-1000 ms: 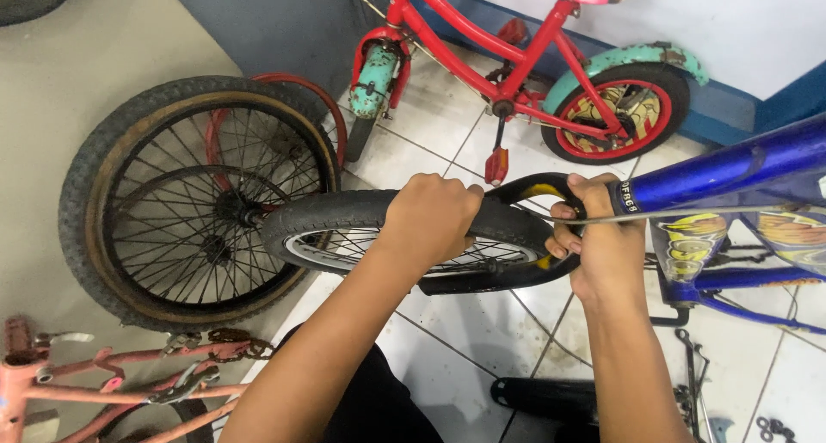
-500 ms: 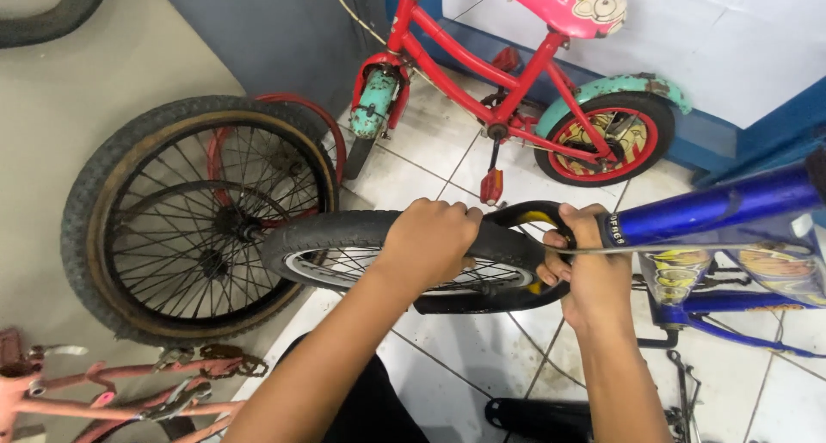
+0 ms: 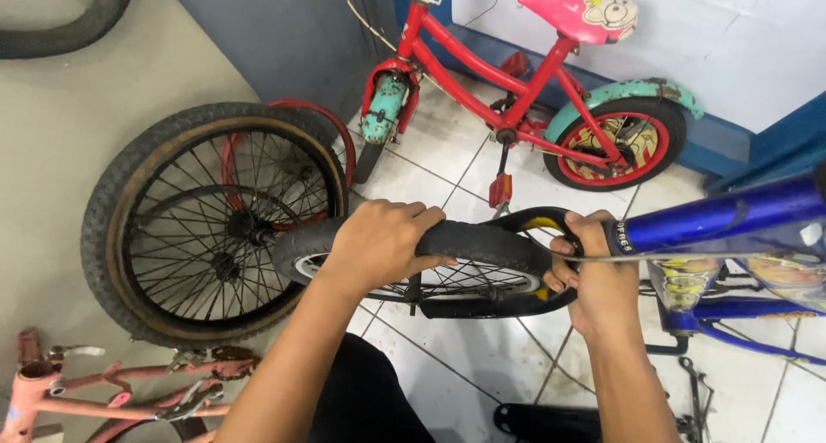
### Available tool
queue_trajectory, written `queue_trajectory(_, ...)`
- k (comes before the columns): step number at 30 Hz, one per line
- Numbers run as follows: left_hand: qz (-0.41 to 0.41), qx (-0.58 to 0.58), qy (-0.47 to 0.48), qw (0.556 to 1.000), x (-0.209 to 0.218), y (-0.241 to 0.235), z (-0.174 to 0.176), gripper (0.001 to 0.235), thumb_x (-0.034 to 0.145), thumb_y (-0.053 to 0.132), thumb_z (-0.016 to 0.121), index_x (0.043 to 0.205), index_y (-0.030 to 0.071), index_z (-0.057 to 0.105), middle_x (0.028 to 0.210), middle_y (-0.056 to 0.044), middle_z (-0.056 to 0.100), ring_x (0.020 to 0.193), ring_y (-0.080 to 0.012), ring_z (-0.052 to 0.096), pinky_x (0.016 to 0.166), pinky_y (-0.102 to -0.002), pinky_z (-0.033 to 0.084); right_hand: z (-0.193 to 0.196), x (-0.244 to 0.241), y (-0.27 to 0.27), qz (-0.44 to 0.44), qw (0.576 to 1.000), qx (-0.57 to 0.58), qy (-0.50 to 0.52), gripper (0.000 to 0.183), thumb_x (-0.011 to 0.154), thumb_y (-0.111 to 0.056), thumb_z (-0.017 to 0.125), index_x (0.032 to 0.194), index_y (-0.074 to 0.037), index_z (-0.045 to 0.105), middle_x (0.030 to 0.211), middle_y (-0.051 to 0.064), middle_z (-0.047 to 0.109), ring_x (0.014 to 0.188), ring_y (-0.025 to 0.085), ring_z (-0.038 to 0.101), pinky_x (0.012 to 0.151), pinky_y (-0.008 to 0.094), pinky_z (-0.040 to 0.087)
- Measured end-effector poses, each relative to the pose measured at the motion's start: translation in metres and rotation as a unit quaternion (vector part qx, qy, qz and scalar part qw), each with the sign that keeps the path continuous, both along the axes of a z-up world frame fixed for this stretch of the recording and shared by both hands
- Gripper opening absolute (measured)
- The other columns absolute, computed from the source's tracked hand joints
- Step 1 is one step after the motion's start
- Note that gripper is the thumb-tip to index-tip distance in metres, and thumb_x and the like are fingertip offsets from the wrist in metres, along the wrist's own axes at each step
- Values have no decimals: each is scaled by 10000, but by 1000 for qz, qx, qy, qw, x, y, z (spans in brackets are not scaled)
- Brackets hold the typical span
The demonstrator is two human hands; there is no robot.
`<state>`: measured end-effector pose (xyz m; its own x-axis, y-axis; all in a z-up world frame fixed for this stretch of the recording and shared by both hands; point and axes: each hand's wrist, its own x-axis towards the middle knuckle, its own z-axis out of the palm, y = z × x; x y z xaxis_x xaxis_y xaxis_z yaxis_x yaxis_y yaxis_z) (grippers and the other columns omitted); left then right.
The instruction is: The person removes the handlebars from a blue bicycle frame and sets them aside. They then pick up a bicycle wheel and use a tire lever to pry the tire off the rim, working around the circumference to detach it.
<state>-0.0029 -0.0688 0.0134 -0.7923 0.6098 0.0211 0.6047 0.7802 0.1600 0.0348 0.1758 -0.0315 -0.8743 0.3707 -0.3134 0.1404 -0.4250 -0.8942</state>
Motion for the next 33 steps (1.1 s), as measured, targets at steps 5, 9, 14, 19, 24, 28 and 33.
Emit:
queue_trajectory(5,11,-8,4,1000,0,-2,-1,536,800,508,810,1175,138,717,942,-98,788,849,-264,765,794,-377,589,0,2,-5,-37,999,19,14,258,981,-179,644,805,-175,456,591,42,373,307,79,282,307,289,302)
queue_trajectory(9,4,-12,0,1000,2,-3,3,516,806,505,803,1163,141,721,933,-96,792,838,-255,768,785,-372,589,1,2,-7,-41,999,11,14,244,968,-177,651,811,-168,465,590,40,381,314,70,285,307,282,301)
queue_trajectory(14,1,-17,-9,1000,1,-4,3,520,825,544,772,1161,152,715,914,-84,786,815,-245,766,770,-362,592,-2,1,-1,-26,1000,0,9,232,958,-163,649,809,-180,472,596,49,360,307,82,274,303,290,296)
queue_trajectory(19,-42,-23,62,997,-16,-7,-40,590,876,717,665,1045,152,648,734,-19,657,563,-336,641,476,-466,470,12,-3,0,-25,997,-36,-70,278,944,-151,661,794,-222,438,659,45,425,409,80,248,415,265,231)
queue_trajectory(24,-49,-30,72,996,-23,-8,-42,559,892,696,666,978,146,615,740,-19,661,586,-343,650,489,-476,469,15,-8,-2,-12,996,-29,-84,306,969,-167,642,792,-216,398,666,32,426,410,82,239,419,263,234)
queue_trajectory(28,-43,-51,32,997,-19,-9,-38,568,886,699,654,1060,159,626,783,-7,690,610,-391,665,499,-500,467,14,-17,-2,-16,996,-7,-84,318,952,-155,666,769,-202,411,681,127,508,380,88,257,388,262,245)
queue_trajectory(33,-43,-46,51,997,-13,-13,-40,611,881,746,626,1048,158,627,794,10,695,615,-367,678,502,-484,477,16,-20,-6,-11,997,-7,-78,336,937,-179,684,756,-209,402,591,56,392,397,78,276,388,242,223)
